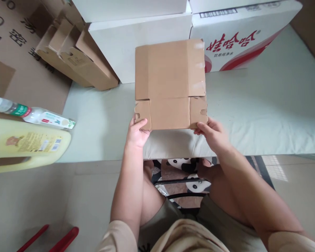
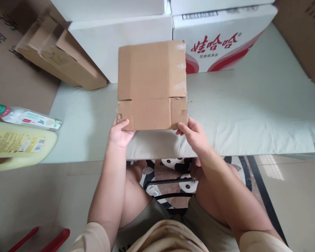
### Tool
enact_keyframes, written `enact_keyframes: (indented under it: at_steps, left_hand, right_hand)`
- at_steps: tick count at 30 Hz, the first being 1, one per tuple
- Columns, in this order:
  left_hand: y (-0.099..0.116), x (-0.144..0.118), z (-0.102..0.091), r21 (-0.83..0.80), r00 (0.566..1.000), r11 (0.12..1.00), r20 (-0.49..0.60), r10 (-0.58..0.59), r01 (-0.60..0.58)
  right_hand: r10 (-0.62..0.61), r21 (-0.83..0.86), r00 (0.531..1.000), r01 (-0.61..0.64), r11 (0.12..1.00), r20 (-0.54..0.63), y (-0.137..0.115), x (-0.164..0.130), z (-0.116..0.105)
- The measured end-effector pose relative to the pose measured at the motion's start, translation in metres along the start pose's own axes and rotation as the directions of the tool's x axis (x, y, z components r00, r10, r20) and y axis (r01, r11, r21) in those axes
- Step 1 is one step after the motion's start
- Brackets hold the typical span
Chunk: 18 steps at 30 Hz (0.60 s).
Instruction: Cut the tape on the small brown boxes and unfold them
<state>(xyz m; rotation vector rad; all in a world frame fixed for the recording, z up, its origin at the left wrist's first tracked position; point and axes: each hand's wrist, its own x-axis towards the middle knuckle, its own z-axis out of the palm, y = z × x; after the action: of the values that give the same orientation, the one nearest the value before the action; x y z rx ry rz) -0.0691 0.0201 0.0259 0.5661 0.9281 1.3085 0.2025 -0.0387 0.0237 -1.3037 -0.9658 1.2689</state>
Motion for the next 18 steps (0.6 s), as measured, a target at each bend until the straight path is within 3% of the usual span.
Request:
enact_keyframes:
  at_steps: [3,7,13,15,18]
  left_hand:
    - [0.001,-0.006,0.003,0.041,0.995,0.999,0.101,-0.026,0.022]
    - [-0.002,-0.01,0.01,0.075,0.973,0.997,0.233,0.002,-0.02]
    - [-0.015,-0.011,0.024,0.174,0.943,0.978,0.292,-0.161,0.113]
    - [-0.017,-0.011,0.025,0.188,0.921,0.971,0.33,-0.206,0.15]
    - [-0.016,-0.01,0.027,0.191,0.89,0.962,0.379,-0.255,0.194]
  right_hand:
    - [-0.12,0.053,0.983,0.128,0.99,-0.142,-0.004,-0.004,-0.006]
    - [-0.225,0.108,0.924,0.269,0.957,-0.309,-0.007,-0.013,-0.007]
    - [0.035,0.135,0.973,-0.004,0.991,-0.227,-0.01,-0.025,0.003]
    - [0.083,0.226,0.958,-0.019,0.974,-0.276,-0.02,-0.031,-0.004]
    - [0.17,0.393,0.909,-0.007,0.919,-0.38,-0.041,-0.05,-0.032]
